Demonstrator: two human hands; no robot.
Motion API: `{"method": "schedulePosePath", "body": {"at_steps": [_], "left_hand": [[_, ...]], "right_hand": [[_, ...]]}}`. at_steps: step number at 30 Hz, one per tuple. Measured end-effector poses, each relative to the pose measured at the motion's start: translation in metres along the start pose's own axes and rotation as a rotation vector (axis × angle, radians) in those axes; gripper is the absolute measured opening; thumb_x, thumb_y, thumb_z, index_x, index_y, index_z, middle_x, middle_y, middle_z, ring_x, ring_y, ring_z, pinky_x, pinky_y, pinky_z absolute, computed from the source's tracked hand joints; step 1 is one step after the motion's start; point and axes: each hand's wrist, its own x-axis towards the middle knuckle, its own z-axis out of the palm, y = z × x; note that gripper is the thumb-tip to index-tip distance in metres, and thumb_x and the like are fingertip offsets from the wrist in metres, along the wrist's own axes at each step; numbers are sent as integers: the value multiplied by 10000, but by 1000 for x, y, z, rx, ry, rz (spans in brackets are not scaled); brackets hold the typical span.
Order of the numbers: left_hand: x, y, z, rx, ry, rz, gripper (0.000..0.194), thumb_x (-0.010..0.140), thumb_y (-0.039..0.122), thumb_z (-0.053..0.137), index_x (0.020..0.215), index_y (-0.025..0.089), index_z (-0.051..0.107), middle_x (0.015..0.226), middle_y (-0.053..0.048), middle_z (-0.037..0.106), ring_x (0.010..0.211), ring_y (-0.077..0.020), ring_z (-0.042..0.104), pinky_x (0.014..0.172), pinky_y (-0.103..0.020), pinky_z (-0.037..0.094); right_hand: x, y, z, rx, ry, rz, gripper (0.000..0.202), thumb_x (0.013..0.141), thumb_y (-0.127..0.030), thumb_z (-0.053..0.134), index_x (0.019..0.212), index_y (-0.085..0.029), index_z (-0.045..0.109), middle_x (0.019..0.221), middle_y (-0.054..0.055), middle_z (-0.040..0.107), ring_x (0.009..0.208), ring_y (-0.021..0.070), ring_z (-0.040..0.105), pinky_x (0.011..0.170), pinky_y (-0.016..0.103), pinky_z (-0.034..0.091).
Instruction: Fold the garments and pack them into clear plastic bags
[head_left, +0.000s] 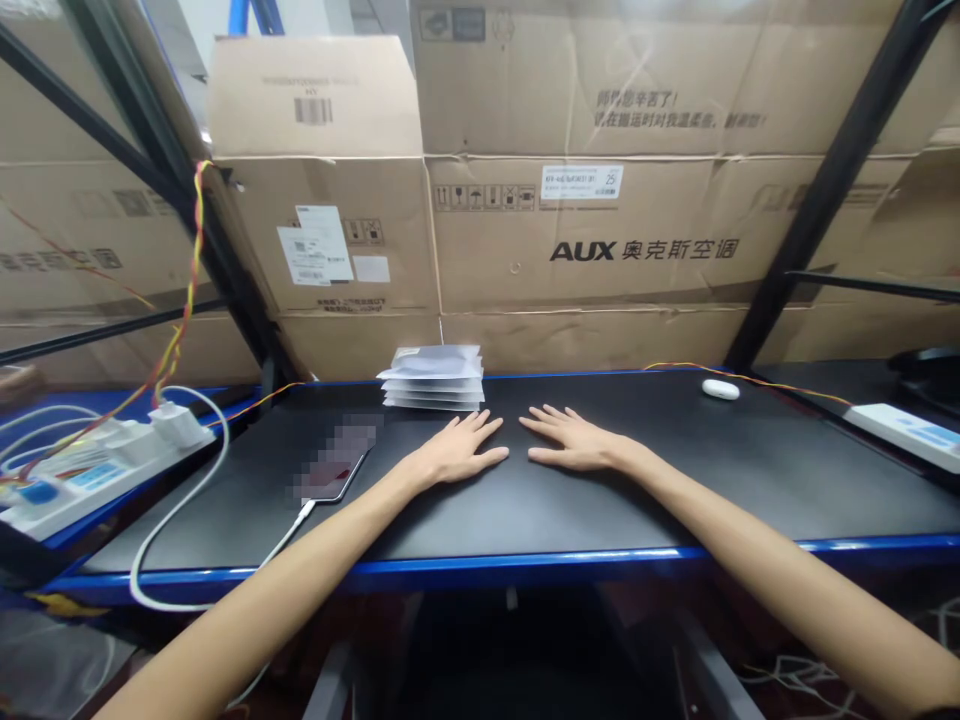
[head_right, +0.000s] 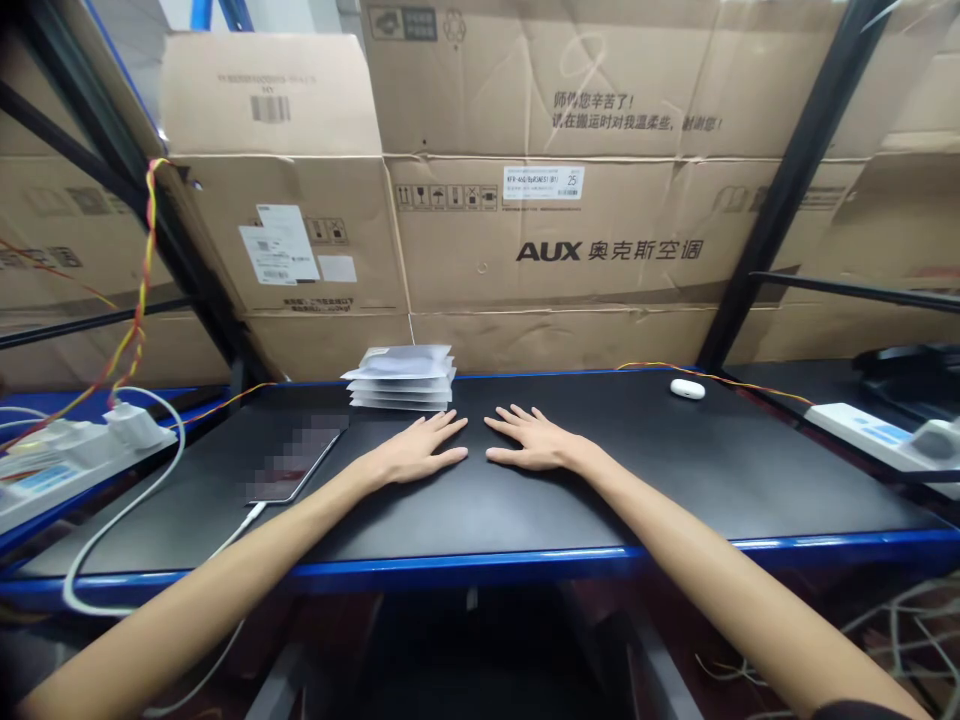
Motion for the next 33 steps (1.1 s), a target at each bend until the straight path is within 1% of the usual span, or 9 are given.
{"method": "schedulePosePath", "body": {"at_steps": [4, 6, 8, 12, 16, 20, 24, 29, 33], "left_hand": [[7, -12, -14, 44, 363, 78, 386, 962, 417, 457, 1230, 241, 673, 1291, -55, 660, 1223, -238, 586, 1067, -357, 440], [11, -26, -25, 88, 589, 76, 318, 916, 240, 488, 1152, 223, 701, 1211, -54, 694, 1157, -230, 613, 1053, -368, 457], [14, -45, -36, 165, 735, -1, 390, 876, 153, 487, 1219, 207, 665, 1313, -71, 634, 1222, -248, 569, 1089, -407, 427], [17, -77, -44, 309, 698, -174, 503, 862, 146, 512, 1360, 180, 581, 1475, -130, 493, 1371, -317, 438, 1136, -509, 348], [17, -87, -43, 335, 698, -199, 451, 912, 168, 480, 1339, 225, 610, 1406, -88, 575, 1345, -297, 476, 1111, -495, 372], [12, -73, -47, 398, 825, -100, 389, 946, 186, 466, 1284, 244, 651, 1302, -52, 659, 1220, -271, 577, 1019, -438, 445], [4, -37, -43, 529, 895, 95, 335, 944, 194, 502, 1227, 229, 676, 1206, -57, 708, 1066, -269, 638, 905, -421, 474], [-6, 12, -18, 604, 832, 409, 290, 950, 204, 527, 1205, 222, 666, 1161, -70, 715, 981, -235, 655, 800, -369, 483], [-4, 30, 5, 567, 678, 488, 295, 950, 193, 509, 1205, 177, 655, 1123, -86, 721, 928, -227, 657, 769, -363, 504]], "right_hand": [[1, 1, 1, 16, 6, 0, 864, 862, -805, 360, 1559, -308, 240, 1640, 41, 122, 1511, 306, 15, 1213, 537, -9], [1, 1, 1, 17, 10, -1, 869, 861, -805, 366, 1558, -298, 249, 1639, 53, 127, 1510, 319, 18, 1210, 546, -7], [1, 1, 1, 13, 10, -1, 870, 864, -804, 361, 1559, -292, 249, 1639, 65, 128, 1510, 318, 18, 1209, 551, -5], [1, 2, 1, 10, 3, -1, 860, 869, -801, 358, 1561, -304, 236, 1641, 63, 124, 1511, 307, 9, 1209, 552, -2], [1, 3, 1, 8, 7, -1, 850, 870, -793, 369, 1558, -309, 245, 1641, 52, 133, 1510, 314, 13, 1211, 551, -2], [2, 4, 1, 15, 15, -8, 852, 871, -787, 385, 1556, -298, 256, 1639, 59, 142, 1508, 328, 30, 1211, 556, 8], [2, 7, 0, 39, 9, -19, 838, 866, -779, 415, 1546, -306, 288, 1634, 57, 171, 1507, 327, 58, 1213, 561, 42], [-2, 27, -6, 28, 20, 60, 776, 888, -720, 442, 1523, -280, 366, 1622, 70, 228, 1498, 358, 92, 1205, 581, 104], [-8, 42, -12, -13, 9, 167, 670, 954, -580, 405, 1521, -223, 381, 1620, 107, 221, 1493, 364, 116, 1203, 569, 141]]}}
